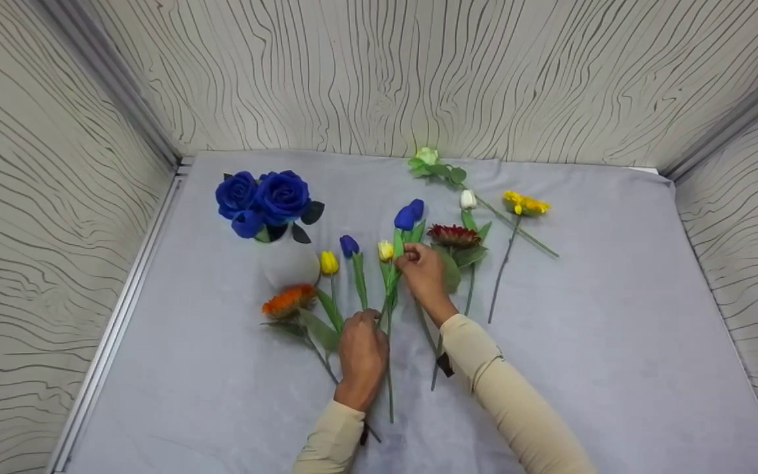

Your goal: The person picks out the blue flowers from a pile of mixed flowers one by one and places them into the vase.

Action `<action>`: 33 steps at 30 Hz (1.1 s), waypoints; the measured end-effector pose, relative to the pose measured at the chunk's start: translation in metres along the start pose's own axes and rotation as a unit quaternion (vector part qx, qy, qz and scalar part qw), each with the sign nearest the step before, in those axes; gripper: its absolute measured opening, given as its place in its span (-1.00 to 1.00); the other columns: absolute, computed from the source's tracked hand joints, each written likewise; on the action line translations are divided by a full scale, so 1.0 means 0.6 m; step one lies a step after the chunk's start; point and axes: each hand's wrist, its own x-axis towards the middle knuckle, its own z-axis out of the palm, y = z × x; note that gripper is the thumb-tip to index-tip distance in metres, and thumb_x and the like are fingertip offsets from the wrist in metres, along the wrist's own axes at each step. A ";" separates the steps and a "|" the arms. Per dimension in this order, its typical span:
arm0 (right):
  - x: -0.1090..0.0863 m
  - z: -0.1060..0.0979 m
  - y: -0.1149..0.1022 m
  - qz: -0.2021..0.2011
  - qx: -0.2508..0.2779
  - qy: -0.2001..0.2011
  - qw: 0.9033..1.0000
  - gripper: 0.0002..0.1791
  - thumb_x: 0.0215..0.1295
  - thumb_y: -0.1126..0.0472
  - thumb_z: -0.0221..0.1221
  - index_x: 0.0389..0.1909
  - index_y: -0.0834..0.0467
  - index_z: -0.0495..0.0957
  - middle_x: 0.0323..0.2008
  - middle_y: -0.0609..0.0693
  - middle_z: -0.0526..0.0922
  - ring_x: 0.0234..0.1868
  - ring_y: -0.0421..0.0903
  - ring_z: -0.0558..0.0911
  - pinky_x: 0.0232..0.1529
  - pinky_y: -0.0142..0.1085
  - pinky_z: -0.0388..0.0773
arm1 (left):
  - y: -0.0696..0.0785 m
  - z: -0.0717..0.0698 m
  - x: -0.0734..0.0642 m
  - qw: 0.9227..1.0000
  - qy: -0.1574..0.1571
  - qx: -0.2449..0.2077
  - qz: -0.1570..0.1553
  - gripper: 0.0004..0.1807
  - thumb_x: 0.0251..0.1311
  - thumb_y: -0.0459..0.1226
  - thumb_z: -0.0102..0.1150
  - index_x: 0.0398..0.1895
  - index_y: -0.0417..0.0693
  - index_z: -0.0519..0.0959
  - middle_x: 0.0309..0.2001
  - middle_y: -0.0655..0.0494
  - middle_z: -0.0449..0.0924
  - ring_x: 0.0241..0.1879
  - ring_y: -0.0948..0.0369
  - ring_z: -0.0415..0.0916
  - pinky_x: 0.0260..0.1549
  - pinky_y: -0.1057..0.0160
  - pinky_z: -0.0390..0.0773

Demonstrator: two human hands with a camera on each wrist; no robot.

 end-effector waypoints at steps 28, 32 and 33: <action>-0.005 -0.040 -0.114 -0.078 0.104 -0.020 0.991 -0.80 0.17 0.37 0.26 -0.17 0.34 0.62 -0.27 0.15 0.67 -0.26 -0.04 0.65 -0.25 -0.36 0.53 | 0.006 -0.049 0.029 0.992 0.092 -0.080 0.024 -0.72 -0.04 -0.56 0.15 -0.22 -0.18 0.61 -0.41 0.02 0.53 -0.55 0.16 0.44 -0.53 0.18 0.51; -0.011 -0.047 -0.132 -0.105 0.117 -0.027 0.987 -0.79 0.18 0.37 0.26 -0.16 0.35 0.62 -0.25 0.15 0.66 -0.21 -0.01 0.65 -0.16 -0.35 0.53 | -0.001 -0.060 0.036 0.989 0.099 -0.106 0.017 -0.73 0.01 -0.57 0.16 -0.23 -0.17 0.61 -0.42 0.03 0.52 -0.50 0.18 0.42 -0.51 0.19 0.48; -0.013 -0.048 -0.136 -0.110 0.121 -0.030 0.986 -0.79 0.18 0.37 0.26 -0.16 0.35 0.62 -0.24 0.16 0.66 -0.20 0.00 0.64 -0.14 -0.33 0.53 | -0.003 -0.062 0.038 0.988 0.103 -0.109 0.018 -0.74 0.01 -0.58 0.16 -0.23 -0.18 0.61 -0.42 0.03 0.52 -0.50 0.17 0.41 -0.51 0.18 0.47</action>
